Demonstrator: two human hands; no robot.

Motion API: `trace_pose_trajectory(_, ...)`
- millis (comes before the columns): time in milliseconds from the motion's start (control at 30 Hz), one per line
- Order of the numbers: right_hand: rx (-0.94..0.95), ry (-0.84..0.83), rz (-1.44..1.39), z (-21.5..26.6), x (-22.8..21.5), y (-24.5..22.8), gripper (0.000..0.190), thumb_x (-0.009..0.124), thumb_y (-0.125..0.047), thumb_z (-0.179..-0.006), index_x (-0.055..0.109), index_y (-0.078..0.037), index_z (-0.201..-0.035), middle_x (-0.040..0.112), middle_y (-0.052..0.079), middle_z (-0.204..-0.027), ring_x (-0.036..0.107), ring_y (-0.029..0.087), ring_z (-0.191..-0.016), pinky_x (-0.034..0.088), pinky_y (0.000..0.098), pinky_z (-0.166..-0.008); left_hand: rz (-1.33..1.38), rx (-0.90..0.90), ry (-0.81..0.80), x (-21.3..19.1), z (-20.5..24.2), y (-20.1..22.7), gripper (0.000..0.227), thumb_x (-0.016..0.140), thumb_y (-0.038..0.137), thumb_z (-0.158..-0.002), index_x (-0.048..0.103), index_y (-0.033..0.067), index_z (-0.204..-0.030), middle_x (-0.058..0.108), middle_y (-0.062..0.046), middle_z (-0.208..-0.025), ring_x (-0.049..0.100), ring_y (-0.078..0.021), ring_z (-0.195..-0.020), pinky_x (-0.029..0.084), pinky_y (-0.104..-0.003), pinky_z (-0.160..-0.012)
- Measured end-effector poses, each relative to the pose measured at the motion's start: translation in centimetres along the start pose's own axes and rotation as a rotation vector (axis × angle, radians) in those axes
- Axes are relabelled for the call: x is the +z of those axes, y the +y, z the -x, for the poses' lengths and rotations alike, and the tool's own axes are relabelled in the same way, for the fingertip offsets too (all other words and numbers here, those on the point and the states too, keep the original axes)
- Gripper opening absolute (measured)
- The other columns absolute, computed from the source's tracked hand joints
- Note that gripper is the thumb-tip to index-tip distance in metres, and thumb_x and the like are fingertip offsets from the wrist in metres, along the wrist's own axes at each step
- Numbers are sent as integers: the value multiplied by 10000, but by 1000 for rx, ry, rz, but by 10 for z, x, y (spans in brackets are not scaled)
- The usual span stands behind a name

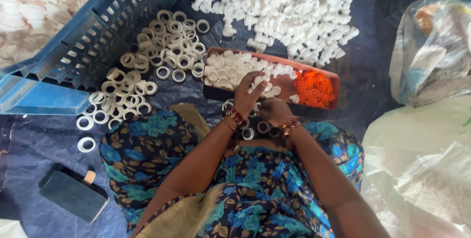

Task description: The person sits on the floor and repeatedly picks up white plastic rings and orange plastic caps, inserting the caps into the rings. The assembled parts are placed into a tray, while loose components are scattered on the floor and in nearby crates.

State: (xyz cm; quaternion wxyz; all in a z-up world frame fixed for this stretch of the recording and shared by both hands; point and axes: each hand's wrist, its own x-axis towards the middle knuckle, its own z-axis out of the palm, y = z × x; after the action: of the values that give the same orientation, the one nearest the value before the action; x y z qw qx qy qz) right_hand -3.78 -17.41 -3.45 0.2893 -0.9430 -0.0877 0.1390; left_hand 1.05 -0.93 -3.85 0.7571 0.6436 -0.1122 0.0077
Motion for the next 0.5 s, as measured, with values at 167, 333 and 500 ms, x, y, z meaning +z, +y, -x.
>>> trace_pose_trajectory(167,17,307,-962,14,-58,11,312,715,-9,-937,583,-62,-1214,701,29,-1088,695,147,-984,584,298,-853,196,-369,-126,3,6,6,405,691,206,-936,610,99,-1319,644,-7,-1169,559,-141,-889,506,-339,-728)
trace_pose_trajectory(333,-159,203,-895,20,-80,-10,424,651,57,-917,597,-28,-1329,607,38,-1333,632,131,-1151,583,293,-917,-73,42,-248,5,9,-6,389,754,172,-931,605,48,-1268,682,-82,-1191,647,-206,-1047,519,-371,-923)
trace_pose_trajectory(500,-214,180,-433,19,-89,-24,557,700,111,-837,654,-89,-1355,636,110,-1314,653,173,-1065,582,297,-868,-19,-42,-276,7,9,-23,405,786,189,-913,565,41,-1218,663,-96,-1177,650,-207,-1133,521,-377,-988)
